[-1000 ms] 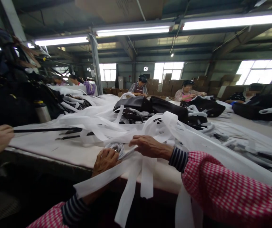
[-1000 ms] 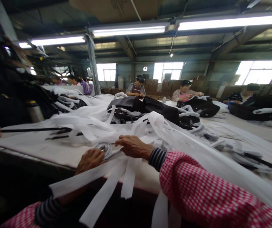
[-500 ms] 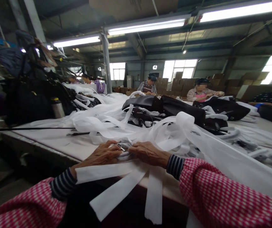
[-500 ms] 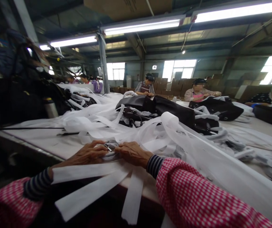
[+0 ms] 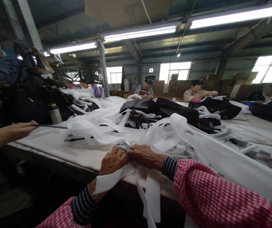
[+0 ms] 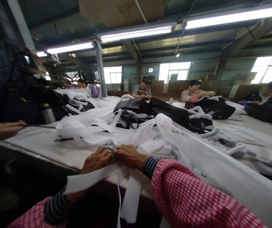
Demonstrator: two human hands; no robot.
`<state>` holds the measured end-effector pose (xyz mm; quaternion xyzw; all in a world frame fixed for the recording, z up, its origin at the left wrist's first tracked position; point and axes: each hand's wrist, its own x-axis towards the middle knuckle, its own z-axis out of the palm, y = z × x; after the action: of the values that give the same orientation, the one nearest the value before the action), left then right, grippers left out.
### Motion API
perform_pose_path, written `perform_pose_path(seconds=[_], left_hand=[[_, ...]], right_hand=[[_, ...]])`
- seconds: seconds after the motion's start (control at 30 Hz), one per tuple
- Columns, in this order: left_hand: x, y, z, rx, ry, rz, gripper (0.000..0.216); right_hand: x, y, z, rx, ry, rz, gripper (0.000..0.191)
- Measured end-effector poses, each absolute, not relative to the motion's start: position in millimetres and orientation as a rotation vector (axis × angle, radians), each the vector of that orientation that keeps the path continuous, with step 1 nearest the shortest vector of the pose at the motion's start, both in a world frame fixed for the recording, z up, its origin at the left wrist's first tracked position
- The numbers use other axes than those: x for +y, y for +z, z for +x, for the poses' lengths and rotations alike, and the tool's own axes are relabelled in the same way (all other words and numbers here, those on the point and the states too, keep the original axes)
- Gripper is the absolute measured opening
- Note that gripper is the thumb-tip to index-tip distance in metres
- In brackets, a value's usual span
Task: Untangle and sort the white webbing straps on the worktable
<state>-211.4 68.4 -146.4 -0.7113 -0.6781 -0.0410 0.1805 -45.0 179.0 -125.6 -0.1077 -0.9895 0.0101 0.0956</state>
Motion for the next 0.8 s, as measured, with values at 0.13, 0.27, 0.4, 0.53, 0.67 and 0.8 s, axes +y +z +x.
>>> perform_pose_path(seconds=[0.13, 0.27, 0.4, 0.53, 0.67, 0.8], left_hand=[[74, -152, -215, -1.872, -0.107, -2.014, 0.016], [75, -156, -221, -1.748, -0.082, -2.062, 0.018], [79, -156, -230, -1.624, -0.070, -2.082, 0.025], [81, -157, -239, -1.471, -0.055, -2.123, 0.033], [75, -160, -232, -1.387, -0.022, -2.027, 0.040], [65, -164, -224, -1.377, -0.045, -1.988, 0.046]], right_hand=[[179, -123, -38, -2.917, 0.065, -0.309, 0.024], [191, -107, 1, -2.917, 0.129, -0.310, 0.063], [209, -82, 65, -2.961, 0.041, -0.512, 0.055], [222, -60, 117, -2.870, 0.029, -0.701, 0.041], [230, -50, 141, -2.732, 0.044, -0.819, 0.037], [232, -50, 139, -2.636, 0.100, -0.830, 0.030]])
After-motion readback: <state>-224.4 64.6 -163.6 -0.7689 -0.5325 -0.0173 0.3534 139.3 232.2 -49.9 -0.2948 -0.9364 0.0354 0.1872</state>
